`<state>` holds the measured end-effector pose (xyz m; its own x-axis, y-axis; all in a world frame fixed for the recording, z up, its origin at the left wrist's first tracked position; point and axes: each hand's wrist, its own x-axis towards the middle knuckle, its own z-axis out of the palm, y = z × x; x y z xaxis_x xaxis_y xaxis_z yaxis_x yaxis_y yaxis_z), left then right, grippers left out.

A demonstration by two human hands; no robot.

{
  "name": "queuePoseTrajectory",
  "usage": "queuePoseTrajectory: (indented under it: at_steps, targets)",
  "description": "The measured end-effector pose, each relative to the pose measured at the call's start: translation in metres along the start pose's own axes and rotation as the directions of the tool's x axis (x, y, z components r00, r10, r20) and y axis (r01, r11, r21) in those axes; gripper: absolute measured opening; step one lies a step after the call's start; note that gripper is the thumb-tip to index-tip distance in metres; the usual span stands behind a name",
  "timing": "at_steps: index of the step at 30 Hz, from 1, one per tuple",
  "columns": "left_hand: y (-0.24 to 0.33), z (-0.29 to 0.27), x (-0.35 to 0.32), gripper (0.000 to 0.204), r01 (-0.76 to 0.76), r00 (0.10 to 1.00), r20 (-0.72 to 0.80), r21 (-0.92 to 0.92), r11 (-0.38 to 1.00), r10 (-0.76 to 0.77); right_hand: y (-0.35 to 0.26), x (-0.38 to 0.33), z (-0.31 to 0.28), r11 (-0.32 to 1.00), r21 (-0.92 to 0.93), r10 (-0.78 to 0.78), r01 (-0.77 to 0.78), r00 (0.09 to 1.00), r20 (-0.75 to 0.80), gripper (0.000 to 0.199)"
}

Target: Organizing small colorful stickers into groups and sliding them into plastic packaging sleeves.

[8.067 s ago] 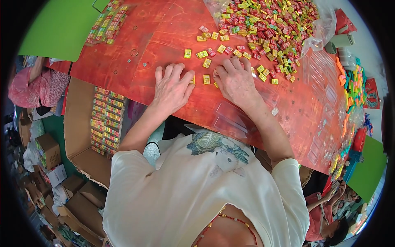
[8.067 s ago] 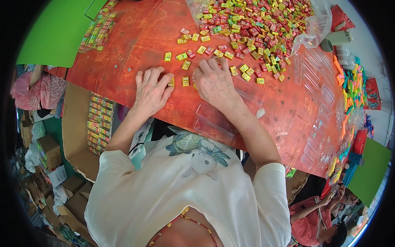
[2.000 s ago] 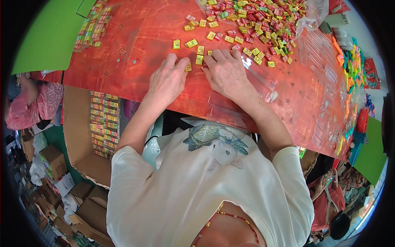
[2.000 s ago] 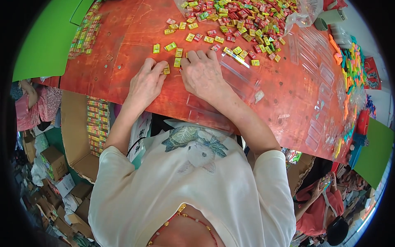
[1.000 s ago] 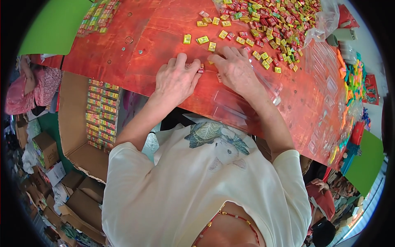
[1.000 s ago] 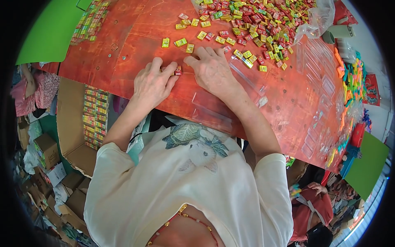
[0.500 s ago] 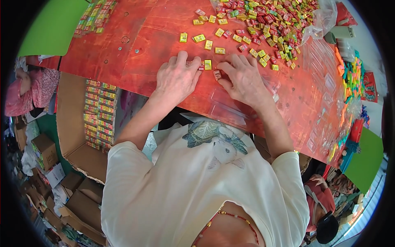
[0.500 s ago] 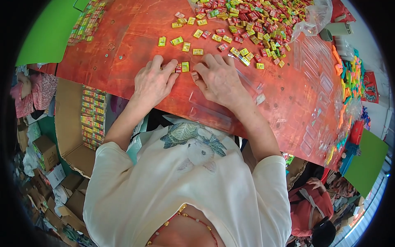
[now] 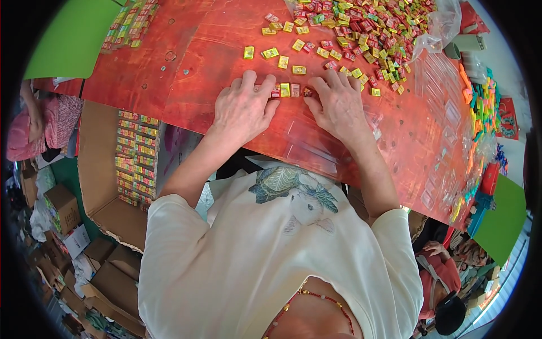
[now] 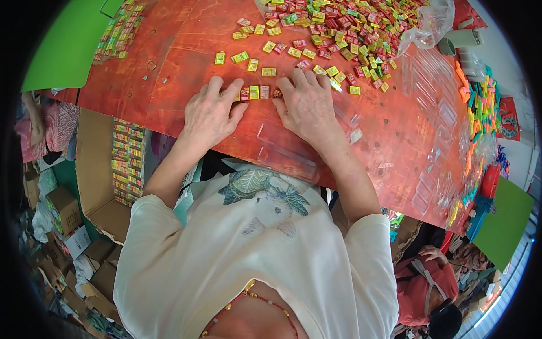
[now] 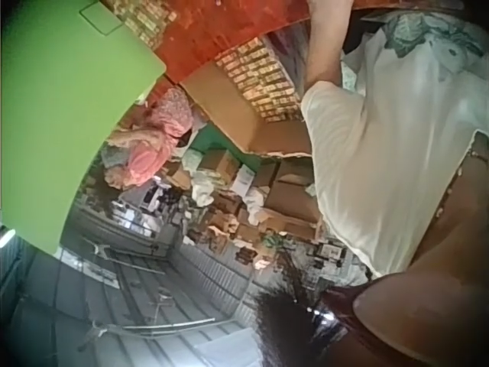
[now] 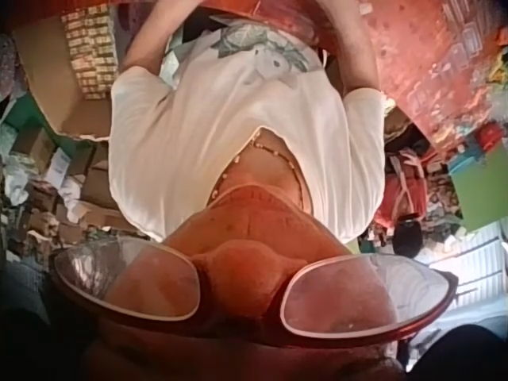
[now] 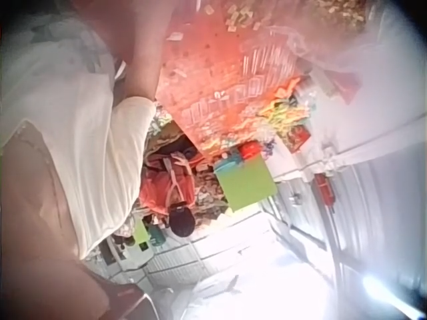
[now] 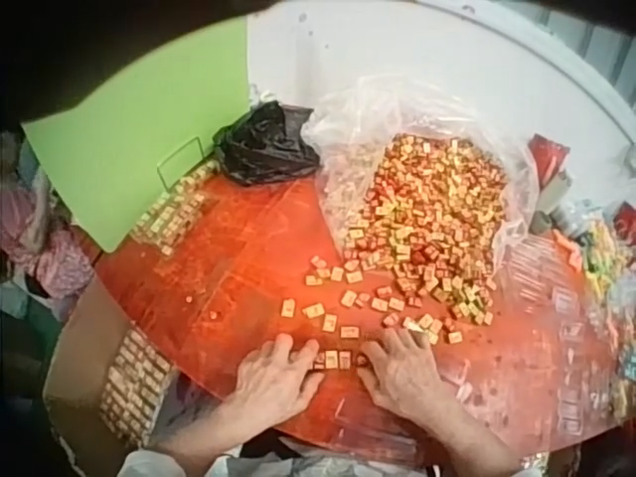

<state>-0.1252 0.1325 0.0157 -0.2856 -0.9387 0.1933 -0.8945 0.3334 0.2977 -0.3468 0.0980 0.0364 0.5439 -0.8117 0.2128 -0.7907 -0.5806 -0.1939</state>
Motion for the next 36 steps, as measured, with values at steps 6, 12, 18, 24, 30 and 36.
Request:
queuePoseTrajectory:
  at_steps: [6, 12, 18, 24, 30, 36]
  targets:
    - [-0.002, 0.001, 0.003, 0.043, -0.038, 0.999, 0.022, 0.004, 0.999, 0.038, 0.001, 0.002, 0.005, 0.998, -0.057, 0.013, -0.011, 0.999, 0.035, 0.020]
    - [-0.004, -0.002, 0.002, 0.045, -0.028, 0.999, 0.035, -0.044, 0.999, 0.030, 0.005, 0.001, 0.002, 0.999, 0.027, -0.029, 0.029, 0.999, -0.024, 0.016]
    - [-0.003, 0.000, 0.002, 0.044, -0.032, 0.999, 0.043, -0.030, 0.999, 0.034, 0.007, 0.006, 0.010, 0.998, -0.050, 0.033, -0.033, 0.999, -0.002, 0.016]
    - [-0.004, 0.000, 0.001, 0.043, -0.023, 0.999, 0.042, -0.031, 0.999, 0.024, 0.001, -0.008, -0.004, 0.997, -0.032, 0.073, -0.075, 0.996, -0.057, 0.010]
    - [-0.003, -0.003, 0.003, 0.044, -0.025, 0.998, 0.059, -0.047, 0.999, 0.028, -0.017, -0.049, -0.005, 0.999, 0.044, -0.002, -0.001, 0.998, 0.067, 0.013]
    - [-0.002, -0.005, 0.003, 0.045, -0.004, 0.997, 0.080, -0.045, 0.999, 0.007, -0.007, -0.019, -0.009, 1.000, -0.023, -0.008, 0.008, 1.000, -0.011, 0.026]
